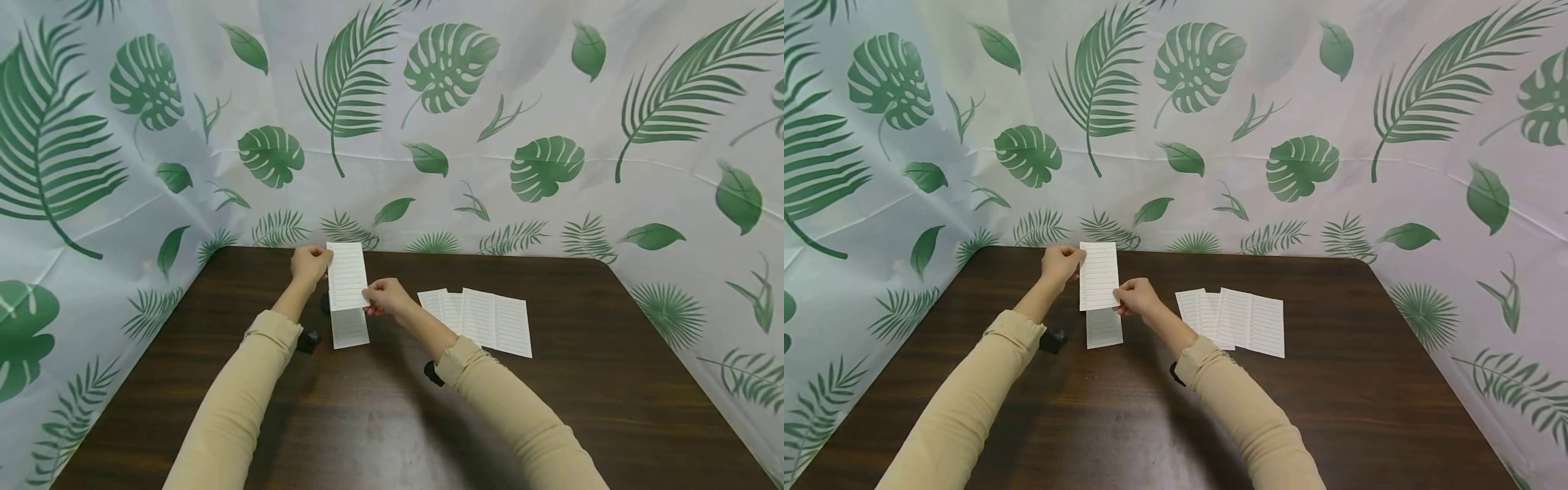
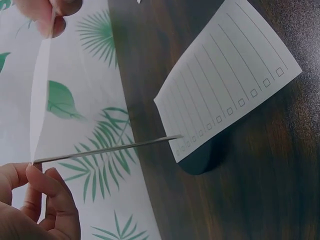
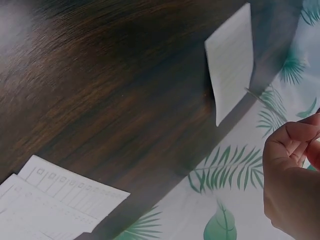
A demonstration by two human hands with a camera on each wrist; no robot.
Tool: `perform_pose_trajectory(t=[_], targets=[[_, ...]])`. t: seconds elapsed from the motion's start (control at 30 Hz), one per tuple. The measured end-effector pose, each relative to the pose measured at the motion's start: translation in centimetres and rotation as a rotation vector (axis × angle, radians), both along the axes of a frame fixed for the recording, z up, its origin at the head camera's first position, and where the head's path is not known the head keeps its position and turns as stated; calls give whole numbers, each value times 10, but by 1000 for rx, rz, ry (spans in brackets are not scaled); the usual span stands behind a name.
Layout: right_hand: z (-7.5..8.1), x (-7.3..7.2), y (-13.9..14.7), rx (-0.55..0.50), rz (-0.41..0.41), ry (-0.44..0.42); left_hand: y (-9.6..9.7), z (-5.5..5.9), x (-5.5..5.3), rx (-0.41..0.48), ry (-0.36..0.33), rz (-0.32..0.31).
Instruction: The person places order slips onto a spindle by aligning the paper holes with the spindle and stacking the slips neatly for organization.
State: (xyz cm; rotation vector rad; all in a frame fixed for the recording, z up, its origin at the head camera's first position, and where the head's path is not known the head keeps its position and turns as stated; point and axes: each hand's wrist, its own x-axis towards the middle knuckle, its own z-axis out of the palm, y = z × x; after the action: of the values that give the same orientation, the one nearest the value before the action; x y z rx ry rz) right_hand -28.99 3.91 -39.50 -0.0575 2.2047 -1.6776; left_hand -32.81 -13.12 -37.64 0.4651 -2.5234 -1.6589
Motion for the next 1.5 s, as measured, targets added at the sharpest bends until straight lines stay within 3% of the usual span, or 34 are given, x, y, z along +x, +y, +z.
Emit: perform_pose_trajectory(t=[0.47, 0.8, 0.93, 0.97, 1.1, 1.2, 1.3, 1.37, 1.4, 1.5], targets=[[-4, -5, 4, 84, 30, 4, -1, 1, -3, 70, -22, -42], [-12, -3, 3, -4, 35, -108, -7, -12, -4, 78, -80, -46], [-19, -9, 3, -27, 21, -104, -8, -18, -7, 72, -73, -36], [-22, -9, 4, -38, 20, -102, -8, -20, -7, 67, -74, -33], [-69, -42, 11, -111, 67, -117, -9, -25, -8, 63, -98, -24], [-82, -49, 9, -78, 51, -158, -10, -31, -8, 63, -115, -18], [-56, -26, 4, -16, 20, -149, -11, -37, -8, 59, -119, 3], [-77, -40, 4, -42, 38, -134, -12, -40, -9, 59, -114, 22], [-98, -55, 5, -50, 44, -133, -12, -42, -9, 61, -113, 32], [-190, -118, 9, -99, 70, -151, -11, -43, -8, 58, -106, 56]])
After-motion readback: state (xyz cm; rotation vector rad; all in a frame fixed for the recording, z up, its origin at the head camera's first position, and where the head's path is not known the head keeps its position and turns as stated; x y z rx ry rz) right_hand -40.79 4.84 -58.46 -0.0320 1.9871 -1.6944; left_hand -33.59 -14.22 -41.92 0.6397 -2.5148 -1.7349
